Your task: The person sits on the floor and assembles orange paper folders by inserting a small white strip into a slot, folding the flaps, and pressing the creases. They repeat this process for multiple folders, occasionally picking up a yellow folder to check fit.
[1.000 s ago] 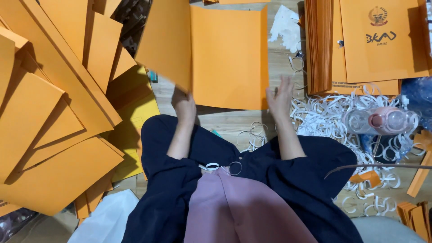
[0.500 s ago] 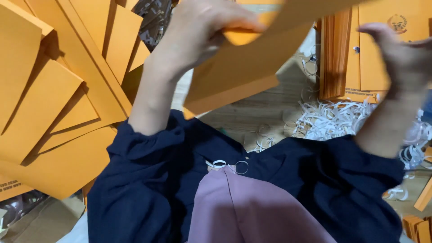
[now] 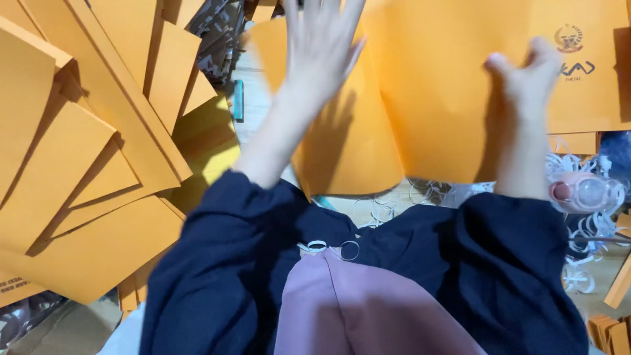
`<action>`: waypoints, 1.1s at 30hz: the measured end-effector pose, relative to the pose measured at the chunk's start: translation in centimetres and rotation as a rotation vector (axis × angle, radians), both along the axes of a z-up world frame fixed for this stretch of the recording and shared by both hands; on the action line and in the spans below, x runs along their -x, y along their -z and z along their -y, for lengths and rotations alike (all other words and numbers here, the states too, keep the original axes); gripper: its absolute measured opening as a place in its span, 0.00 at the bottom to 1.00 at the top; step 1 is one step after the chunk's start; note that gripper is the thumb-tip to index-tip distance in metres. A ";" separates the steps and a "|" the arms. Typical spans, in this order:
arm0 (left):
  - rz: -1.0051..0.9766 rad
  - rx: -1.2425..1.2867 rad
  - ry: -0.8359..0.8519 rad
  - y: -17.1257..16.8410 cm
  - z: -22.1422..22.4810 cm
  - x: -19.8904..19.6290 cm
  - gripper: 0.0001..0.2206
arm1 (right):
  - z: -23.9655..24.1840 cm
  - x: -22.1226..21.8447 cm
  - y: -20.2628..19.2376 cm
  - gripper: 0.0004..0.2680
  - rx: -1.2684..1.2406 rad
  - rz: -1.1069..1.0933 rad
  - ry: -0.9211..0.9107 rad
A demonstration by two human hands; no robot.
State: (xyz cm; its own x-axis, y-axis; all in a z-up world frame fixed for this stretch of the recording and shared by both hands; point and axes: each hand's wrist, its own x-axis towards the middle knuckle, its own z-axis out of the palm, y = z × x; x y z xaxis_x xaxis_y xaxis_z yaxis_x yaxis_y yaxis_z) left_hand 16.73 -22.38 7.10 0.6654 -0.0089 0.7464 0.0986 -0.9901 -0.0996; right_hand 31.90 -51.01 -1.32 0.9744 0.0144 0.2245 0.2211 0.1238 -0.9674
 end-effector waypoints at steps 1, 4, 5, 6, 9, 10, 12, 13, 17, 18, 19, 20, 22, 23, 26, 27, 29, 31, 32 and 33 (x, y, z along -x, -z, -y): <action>-0.216 0.090 0.002 1.3 0.5 1.5 0.24 | -1.8 1.7 -1.1 0.16 0.082 -0.082 -0.007; -0.530 0.198 -0.067 9.0 0.9 4.8 0.35 | -2.3 -0.2 2.4 0.06 0.279 -0.168 -0.005; -0.628 0.215 -0.129 12.2 1.0 5.6 0.36 | -1.3 -1.8 4.7 0.06 0.398 -0.171 0.017; -0.630 0.213 -0.126 14.2 0.9 6.1 0.36 | -1.7 -3.1 6.6 0.06 0.397 -0.173 0.021; -0.983 0.347 -0.314 18.3 0.9 6.9 0.37 | -0.1 -6.3 11.9 0.08 0.290 -0.086 0.171; -0.965 0.534 -0.485 18.2 0.7 7.3 0.36 | 0.9 -7.3 13.2 0.07 0.621 -0.063 0.193; -0.944 0.718 -0.643 19.2 -0.6 7.9 0.34 | 1.1 -7.3 13.6 0.10 0.958 -0.050 0.223; -0.856 0.847 -0.703 20.4 -1.4 8.4 0.30 | 0.3 -6.4 12.8 0.09 1.024 -0.199 0.266; -0.624 0.807 -0.709 22.4 -3.2 9.0 0.27 | 0.5 -7.5 17.9 0.15 1.302 -0.142 0.131; -0.625 0.804 -0.706 21.5 -2.0 8.6 0.27 | -0.5 -6.2 16.3 0.15 1.301 -0.144 0.134; -0.729 0.751 -0.544 20.6 -0.9 8.4 0.31 | -1.5 -4.7 14.9 0.18 1.240 -0.105 0.136; -0.828 0.693 -0.379 19.7 0.2 8.2 0.35 | -2.6 -3.1 13.4 0.21 1.178 -0.067 0.138; -1.008 0.716 -0.394 19.1 1.7 8.2 0.37 | -4.4 -0.4 10.9 0.26 1.312 0.072 0.171; -1.188 0.739 -0.406 18.8 2.6 8.2 0.39 | -5.3 0.9 9.7 0.30 1.445 0.218 0.202; -1.294 0.675 -0.533 18.3 2.9 7.8 0.37 | -7.2 5.7 11.3 0.24 1.443 0.314 0.047; -1.305 0.672 -0.523 18.3 2.8 7.8 0.37 | -7.5 7.6 13.0 0.24 1.451 0.302 0.050; -1.309 0.690 -0.574 18.2 2.6 7.5 0.36 | -7.9 11.1 16.2 0.25 1.357 0.199 -0.195; -1.297 0.702 -0.557 17.9 2.8 7.6 0.36 | -8.2 12.9 14.4 0.25 1.377 0.170 -0.287; -1.279 0.721 -0.552 17.6 2.8 7.9 0.36 | -8.4 14.0 13.4 0.26 1.390 0.150 -0.390; -1.279 0.718 -0.546 17.6 3.0 8.0 0.36 | -7.8 12.9 15.0 0.26 1.392 0.148 -0.384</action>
